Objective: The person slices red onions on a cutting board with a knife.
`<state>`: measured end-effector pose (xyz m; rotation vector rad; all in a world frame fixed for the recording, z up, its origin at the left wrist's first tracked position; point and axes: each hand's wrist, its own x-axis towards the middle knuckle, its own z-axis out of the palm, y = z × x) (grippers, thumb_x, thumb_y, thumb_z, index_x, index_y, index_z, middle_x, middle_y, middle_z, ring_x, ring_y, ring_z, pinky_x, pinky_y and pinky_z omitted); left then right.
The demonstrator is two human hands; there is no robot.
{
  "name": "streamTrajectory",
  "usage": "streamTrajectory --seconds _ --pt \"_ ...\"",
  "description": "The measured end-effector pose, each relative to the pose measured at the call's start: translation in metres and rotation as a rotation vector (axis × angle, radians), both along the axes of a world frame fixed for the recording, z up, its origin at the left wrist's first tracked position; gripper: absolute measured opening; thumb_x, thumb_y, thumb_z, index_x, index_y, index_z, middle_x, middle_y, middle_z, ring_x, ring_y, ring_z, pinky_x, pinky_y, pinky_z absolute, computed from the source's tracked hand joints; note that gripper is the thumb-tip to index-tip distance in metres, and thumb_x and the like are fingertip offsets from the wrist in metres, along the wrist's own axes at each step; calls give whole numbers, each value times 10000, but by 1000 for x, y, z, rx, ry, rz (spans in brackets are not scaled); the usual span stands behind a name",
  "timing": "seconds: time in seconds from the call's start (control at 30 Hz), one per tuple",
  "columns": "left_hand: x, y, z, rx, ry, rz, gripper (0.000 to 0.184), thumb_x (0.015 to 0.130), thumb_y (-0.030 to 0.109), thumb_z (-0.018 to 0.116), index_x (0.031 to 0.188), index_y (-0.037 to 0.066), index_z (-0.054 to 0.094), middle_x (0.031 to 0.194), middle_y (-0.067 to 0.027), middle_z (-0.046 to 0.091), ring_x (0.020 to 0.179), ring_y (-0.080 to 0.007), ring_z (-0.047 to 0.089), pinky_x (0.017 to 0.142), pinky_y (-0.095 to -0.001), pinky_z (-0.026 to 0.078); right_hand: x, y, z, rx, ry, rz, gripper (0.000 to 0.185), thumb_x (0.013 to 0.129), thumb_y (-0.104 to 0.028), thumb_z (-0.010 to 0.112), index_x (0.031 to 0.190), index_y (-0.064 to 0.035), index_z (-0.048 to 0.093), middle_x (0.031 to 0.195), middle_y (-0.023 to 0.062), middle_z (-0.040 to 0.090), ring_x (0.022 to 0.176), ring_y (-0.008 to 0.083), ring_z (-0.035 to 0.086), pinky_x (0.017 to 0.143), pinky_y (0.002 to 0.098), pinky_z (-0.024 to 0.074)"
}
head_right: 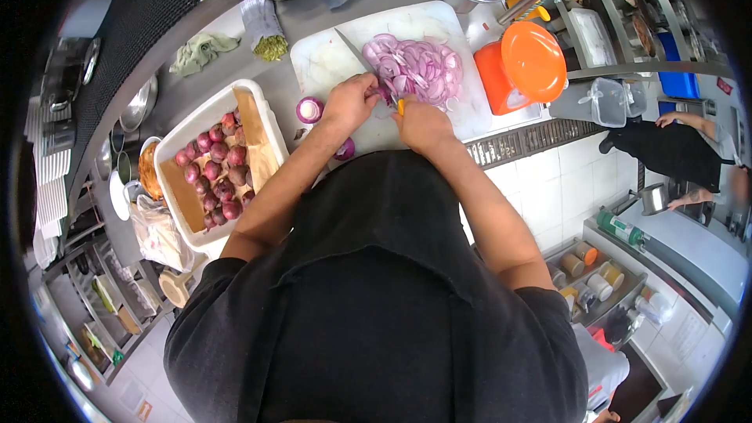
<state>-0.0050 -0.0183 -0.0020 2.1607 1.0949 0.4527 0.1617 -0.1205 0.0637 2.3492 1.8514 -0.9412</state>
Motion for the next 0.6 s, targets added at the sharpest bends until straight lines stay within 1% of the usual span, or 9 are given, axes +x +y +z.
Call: streamTrajectory --seconds 0.1,0.23,0.33,0.4,0.43,0.57,0.6 --pt "-1 -1 -3 -16 1 10 216 882 128 776 1042 40 660 1012 -150 745 906 -341 739 822 -446 583 11 -1 30 8 -6 62 428 1021 -357 646 1188 35 614 978 286 742 980 445 735 861 539 570" --pt "-1 -2 2 -13 8 19 221 885 138 773 1049 41 661 1016 -150 745 911 -345 738 825 -446 585 14 -15 37 3 -2 76 442 1018 -355 650 1193 47 600 971 293 738 968 455 732 852 546 568" --pt "-1 0 1 -1 10 13 219 890 140 763 1058 45 661 1026 -149 744 927 -346 736 831 -450 583 4 -18 2 7 29 8 459 1019 -356 647 1199 60 579 967 299 736 956 460 733 842 553 569" --pt "-2 -2 1 6 21 4 211 894 135 753 1065 49 662 1039 -147 742 943 -349 732 837 -454 581 -3 -13 -30 51 62 -29 470 1022 -362 643 1198 67 568 962 302 735 950 462 734 837 556 569" --pt "-2 -2 1 13 25 -6 206 897 129 747 1068 51 662 1048 -144 741 952 -352 730 840 -456 580 -4 -8 -35 77 77 -52 475 1023 -365 641 1197 71 563 960 303 735 948 463 735 834 558 569" --pt "-2 -2 9 30 83 -82 225 904 99 722 1122 62 683 1101 -138 737 1001 -360 720 882 -451 581 5 1 -30 58 14 3 464 1029 -380 634 1189 51 573 954 288 740 946 463 735 827 559 566" --pt "-1 -1 9 41 56 -110 247 903 93 717 1147 63 687 1131 -139 733 1027 -360 715 905 -448 578 8 3 -22 61 -6 7 457 1029 -382 633 1187 44 575 954 284 740 945 465 733 824 560 565"
